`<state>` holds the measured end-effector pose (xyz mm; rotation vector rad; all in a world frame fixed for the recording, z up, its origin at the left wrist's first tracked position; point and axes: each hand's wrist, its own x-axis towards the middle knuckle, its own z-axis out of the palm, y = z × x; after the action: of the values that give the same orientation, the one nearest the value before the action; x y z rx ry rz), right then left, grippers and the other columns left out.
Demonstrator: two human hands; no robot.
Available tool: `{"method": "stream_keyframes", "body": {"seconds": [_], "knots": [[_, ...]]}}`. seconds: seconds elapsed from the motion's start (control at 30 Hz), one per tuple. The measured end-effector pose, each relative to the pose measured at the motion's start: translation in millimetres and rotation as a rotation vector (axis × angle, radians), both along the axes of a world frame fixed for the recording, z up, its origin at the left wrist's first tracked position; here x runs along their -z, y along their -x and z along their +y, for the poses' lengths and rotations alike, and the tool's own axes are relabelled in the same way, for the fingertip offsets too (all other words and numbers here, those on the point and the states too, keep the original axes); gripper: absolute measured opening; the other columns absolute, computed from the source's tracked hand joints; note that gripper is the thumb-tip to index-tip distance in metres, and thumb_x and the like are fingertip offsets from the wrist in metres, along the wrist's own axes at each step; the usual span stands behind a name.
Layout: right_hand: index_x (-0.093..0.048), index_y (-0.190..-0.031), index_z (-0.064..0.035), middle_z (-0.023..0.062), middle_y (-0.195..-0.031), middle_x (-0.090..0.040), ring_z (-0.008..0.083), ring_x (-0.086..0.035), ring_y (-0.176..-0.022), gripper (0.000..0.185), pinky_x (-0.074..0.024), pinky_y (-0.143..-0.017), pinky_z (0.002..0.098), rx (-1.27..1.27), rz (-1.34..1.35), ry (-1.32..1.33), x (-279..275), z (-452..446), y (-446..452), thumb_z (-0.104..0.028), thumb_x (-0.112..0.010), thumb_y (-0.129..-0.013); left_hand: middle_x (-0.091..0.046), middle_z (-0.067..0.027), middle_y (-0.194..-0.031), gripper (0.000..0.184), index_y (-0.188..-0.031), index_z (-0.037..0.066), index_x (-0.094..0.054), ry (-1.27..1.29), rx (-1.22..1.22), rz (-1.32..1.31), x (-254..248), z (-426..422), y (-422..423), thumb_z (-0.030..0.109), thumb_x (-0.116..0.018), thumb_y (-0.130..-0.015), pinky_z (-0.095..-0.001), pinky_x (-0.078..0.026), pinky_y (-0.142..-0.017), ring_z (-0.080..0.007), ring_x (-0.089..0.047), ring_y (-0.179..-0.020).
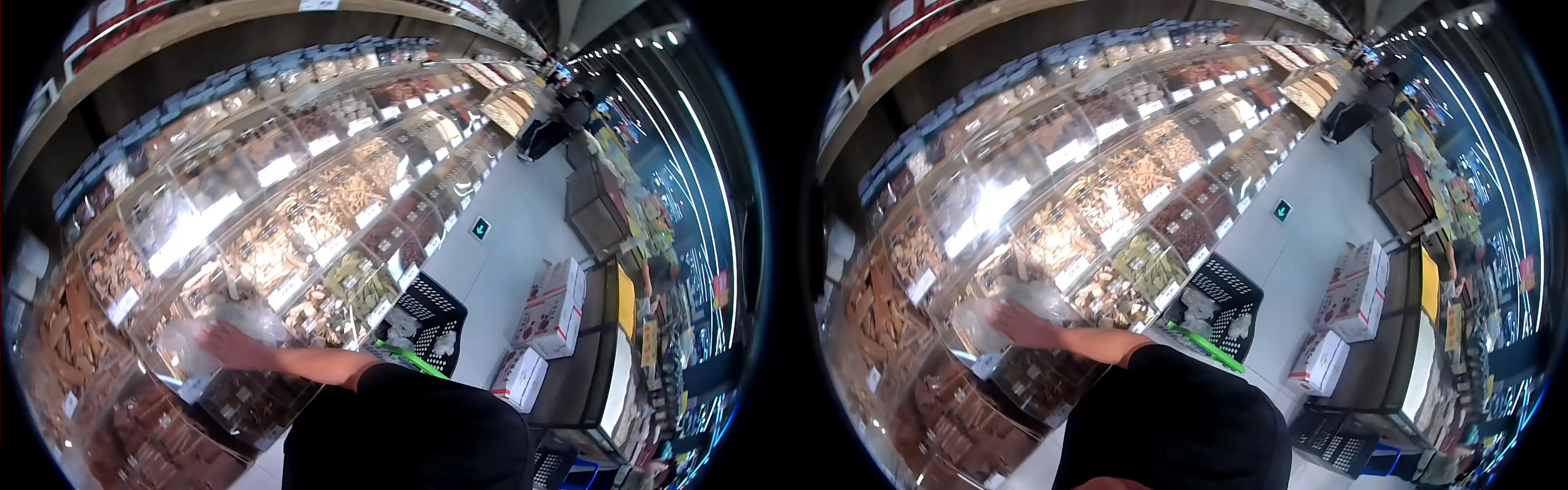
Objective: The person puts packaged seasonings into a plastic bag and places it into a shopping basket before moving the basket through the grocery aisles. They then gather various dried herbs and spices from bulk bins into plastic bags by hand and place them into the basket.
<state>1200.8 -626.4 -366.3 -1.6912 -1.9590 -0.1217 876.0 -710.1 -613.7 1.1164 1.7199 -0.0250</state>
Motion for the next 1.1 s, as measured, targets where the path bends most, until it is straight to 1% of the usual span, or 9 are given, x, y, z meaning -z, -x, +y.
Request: {"method": "stream_keyframes", "body": {"seconds": [0.3, 0.43, 0.47, 0.57, 0.77, 0.8, 0.9, 0.97, 1.1], "knots": [[-0.039, -0.136, 0.0015, 0.0228, -0.145, -0.03, 0.0357, -0.024, -0.138, 0.071, -0.0156, -0.114, 0.0493, 0.551, 0.18, 0.076, -18.3, -1.2, -54.2, -0.039, -0.064, -0.083, -0.058, -0.0074, -0.074, 0.025, -0.082, 0.005, -0.061, -0.462, 0.123, -0.055, -46.3, 139.0, -84.5, 0.029, -0.066, -0.082, -0.0506, -0.048, -0.065, -0.0262, -0.059, -0.064], [-0.036, -0.14, -0.0038, 0.0198, -0.142, -0.037, 0.0318, -0.031, -0.135, 0.068, -0.0228, -0.111, 0.0461, 0.142, 0.082, 0.157, 10.6, 45.3, 35.8, -0.023, -0.062, -0.08, -0.058, -0.007, -0.076, 0.023, -0.083, 0.006, -0.061, -0.635, 0.204, -0.116, -83.9, 184.6, -131.4, 0.029, -0.066, -0.083, -0.0516, -0.048, -0.068, -0.0264, -0.059, -0.066], [-0.038, -0.139, -0.0076, 0.016, -0.143, -0.037, 0.0299, -0.033, -0.134, 0.066, -0.0257, -0.108, 0.0475, 0.111, 0.031, -0.054, 17.0, 42.7, 49.4, -0.017, -0.059, -0.077, -0.058, -0.0069, -0.077, 0.023, -0.084, 0.006, -0.062, -0.67, 0.23, -0.131, -92.8, 194.6, -144.1, 0.029, -0.065, -0.083, -0.0518, -0.047, -0.068, -0.0264, -0.059, -0.066], [-0.039, -0.139, -0.0095, 0.0124, -0.144, -0.037, 0.0297, -0.031, -0.136, 0.064, -0.0249, -0.108, 0.049, 0.057, 0.035, -0.218, 31.0, 34.6, 20.0, -0.015, -0.056, -0.078, -0.058, -0.0066, -0.078, 0.022, -0.085, 0.007, -0.062, -0.751, 0.311, -0.187, -114.9, 214.1, -186.1, 0.028, -0.065, -0.084, -0.0525, -0.047, -0.07, -0.0266, -0.059, -0.068], [-0.047, -0.132, -0.0103, 0.0122, -0.136, -0.046, 0.0322, -0.036, -0.133, 0.051, -0.0182, -0.115, 0.0529, 0.09, -0.213, -0.095, 47.9, -82.3, -52.3, -0.019, -0.051, -0.082, -0.059, -0.006, -0.081, 0.019, -0.088, 0.008, -0.062, -0.837, 0.498, -0.36, -144.8, 197.4, -292.0, 0.027, -0.063, -0.085, -0.054, -0.046, -0.073, -0.0268, -0.059, -0.072], [-0.053, -0.123, -0.0113, 0.0095, -0.131, -0.051, 0.0302, -0.042, -0.13, 0.041, -0.0324, -0.109, 0.047, 0.068, -0.213, -0.044, 56.1, -92.4, -52.2, -0.02, -0.047, -0.083, -0.059, -0.0059, -0.082, 0.019, -0.089, 0.008, -0.062, -0.841, 0.538, -0.386, -144.1, 188.1, -305.1, 0.027, -0.063, -0.086, -0.0542, -0.046, -0.074, -0.0269, -0.059, -0.072], [-0.059, -0.113, -0.0101, 0.0099, -0.114, -0.058, 0.0306, -0.056, -0.11, 0.035, -0.0481, -0.09, 0.0425, 0.178, 0.089, 0.423, 34.0, -141.0, -74.1, -0.016, -0.053, -0.078, -0.059, -0.0056, -0.084, 0.018, -0.09, 0.009, -0.063, -0.855, 0.665, -0.465, -146.4, 142.6, -343.6, 0.026, -0.062, -0.086, -0.0549, -0.046, -0.075, -0.027, -0.059, -0.074], [-0.061, -0.107, -0.0084, 0.0109, -0.106, -0.059, 0.0329, -0.061, -0.092, 0.035, -0.0518, -0.075, 0.0417, 0.522, 0.33, 0.33, 26.4, -204.3, -82.7, -0.008, -0.057, -0.072, -0.059, -0.0054, -0.085, 0.017, -0.091, 0.009, -0.063, -0.845, 0.752, -0.508, -146.5, 99.4, -364.3, 0.026, -0.062, -0.087, -0.0554, -0.046, -0.077, -0.0271, -0.059, -0.075], [-0.056, -0.118, -0.0105, 0.0133, -0.109, -0.058, 0.0357, -0.061, -0.093, 0.044, -0.0513, -0.077, 0.0456, 1.128, 0.502, 0.151, 8.5, -350.1, -103.0, -0.003, -0.054, -0.074, -0.059, -0.005, -0.087, 0.016, -0.093, 0.01, -0.063, -0.818, 0.92, -0.576, -147.5, 4.4, -388.7, 0.025, -0.061, -0.088, -0.0564, -0.045, -0.079, -0.0272, -0.059, -0.077]]}}
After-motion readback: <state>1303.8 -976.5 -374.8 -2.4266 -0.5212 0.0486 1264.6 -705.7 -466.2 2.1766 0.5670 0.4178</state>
